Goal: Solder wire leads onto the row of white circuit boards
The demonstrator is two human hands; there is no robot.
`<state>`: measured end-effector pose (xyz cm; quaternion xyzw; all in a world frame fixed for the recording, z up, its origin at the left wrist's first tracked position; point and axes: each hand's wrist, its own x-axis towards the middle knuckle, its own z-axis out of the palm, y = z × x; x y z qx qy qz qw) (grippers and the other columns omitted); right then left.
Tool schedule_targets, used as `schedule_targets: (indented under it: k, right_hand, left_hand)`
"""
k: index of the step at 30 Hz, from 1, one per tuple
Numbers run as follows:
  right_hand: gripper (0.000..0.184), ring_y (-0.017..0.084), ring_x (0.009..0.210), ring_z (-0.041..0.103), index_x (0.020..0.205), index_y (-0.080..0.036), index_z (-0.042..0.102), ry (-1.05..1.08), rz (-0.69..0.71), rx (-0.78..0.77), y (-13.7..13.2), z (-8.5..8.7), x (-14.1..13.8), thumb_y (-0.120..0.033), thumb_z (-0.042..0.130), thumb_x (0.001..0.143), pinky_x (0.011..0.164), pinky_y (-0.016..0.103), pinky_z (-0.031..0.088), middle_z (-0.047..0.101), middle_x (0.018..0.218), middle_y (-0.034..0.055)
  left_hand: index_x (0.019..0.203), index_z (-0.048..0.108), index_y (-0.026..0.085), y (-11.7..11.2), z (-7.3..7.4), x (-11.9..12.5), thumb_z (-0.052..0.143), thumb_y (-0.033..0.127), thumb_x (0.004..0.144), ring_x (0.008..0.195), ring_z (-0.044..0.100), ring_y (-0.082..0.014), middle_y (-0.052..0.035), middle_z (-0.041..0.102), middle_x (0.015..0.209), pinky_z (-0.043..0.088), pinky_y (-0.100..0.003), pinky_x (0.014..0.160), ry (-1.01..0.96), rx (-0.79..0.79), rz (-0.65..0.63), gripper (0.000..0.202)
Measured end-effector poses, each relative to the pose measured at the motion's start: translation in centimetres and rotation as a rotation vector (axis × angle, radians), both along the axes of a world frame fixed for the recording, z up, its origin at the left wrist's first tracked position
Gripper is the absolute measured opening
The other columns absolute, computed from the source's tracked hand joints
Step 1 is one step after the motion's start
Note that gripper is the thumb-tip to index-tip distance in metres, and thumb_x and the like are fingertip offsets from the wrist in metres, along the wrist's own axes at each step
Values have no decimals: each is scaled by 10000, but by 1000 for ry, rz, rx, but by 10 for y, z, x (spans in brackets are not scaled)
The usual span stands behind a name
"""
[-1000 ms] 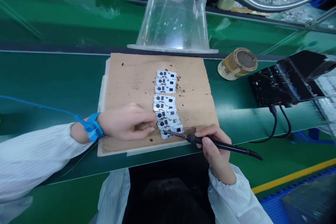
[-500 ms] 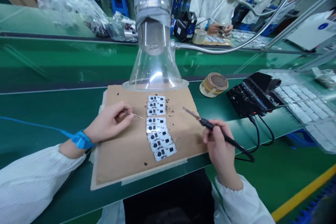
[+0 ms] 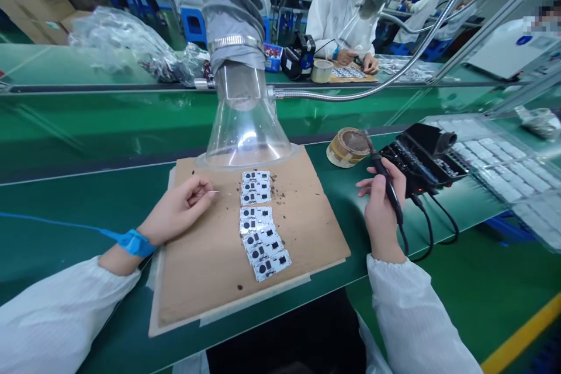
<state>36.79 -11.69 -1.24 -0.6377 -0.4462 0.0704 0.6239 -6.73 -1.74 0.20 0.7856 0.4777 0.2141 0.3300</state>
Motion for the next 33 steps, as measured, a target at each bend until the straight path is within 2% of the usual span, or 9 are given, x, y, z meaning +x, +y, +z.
schedule_targets:
  k: [5,8,10,12,16,19,21,26,33]
  right_hand:
    - [447,163,779,703,1452,-254,639,33,34,-26,0,0,-1,-530,594,1103,606,284,557,735,1167,79]
    - [431,161,764,696,1427,-256,653,32,47,-29,-1,1,-2,-535,596,1102,607,290,563,740,1135,74]
    - [412,160,753,692,1399,-252,666,30,54,-23,-4,1,-4,-528,608,1098,617,298,574,746,1094,68]
    - [378,164,770,697,1365,-251,681,28,74,-26,-8,2,-7,-500,653,1082,659,311,594,751,1060,61]
    - [296,180,779,717,1271,-249,731,27,225,-128,-20,1,-24,-447,723,1050,745,351,629,766,953,38]
    - [268,186,738,725,1215,-239,757,35,378,-201,-27,1,-45,-449,718,1053,720,350,628,774,871,31]
    - [259,186,710,720,1182,-232,764,51,429,-219,-30,2,-58,-454,701,1064,689,336,616,769,825,26]
    - [265,174,641,677,1075,-224,758,53,450,-225,-29,7,-68,-474,671,1077,624,304,569,716,719,1]
    - [243,171,642,672,1047,-221,757,-42,482,-261,-31,6,-64,-441,657,1081,637,302,548,724,722,1]
  left_hand:
    - [1001,657,219,8,6,7,519,565,1056,626,556,-191,2,625,727,422,-304,589,46,114,48,377]
    - [926,688,215,23,9,22,458,579,1062,734,660,-251,-41,707,769,502,-354,688,86,156,44,452]
    - [915,707,213,32,13,36,439,551,1067,926,723,-305,-88,785,932,564,-413,858,71,219,-5,458]
    - [1033,754,206,40,16,50,454,508,1073,1143,718,-350,-119,808,1153,556,-472,1044,46,288,-58,427]
    - [1285,763,192,45,14,61,464,444,1092,1355,658,-377,-130,758,1406,491,-520,1207,-13,315,-81,436]
    - [1308,764,192,44,11,58,445,451,1104,1378,650,-370,-121,752,1428,477,-520,1234,4,319,-87,459]
    - [1328,756,193,43,11,57,443,460,1105,1372,652,-365,-115,754,1426,485,-516,1226,42,335,-86,468]
    - [1303,749,187,41,13,58,440,470,1107,1323,670,-370,-131,763,1389,506,-509,1183,81,350,-98,462]
    - [1291,723,199,40,13,61,455,478,1094,1325,658,-376,-141,745,1393,493,-516,1181,52,295,-120,434]
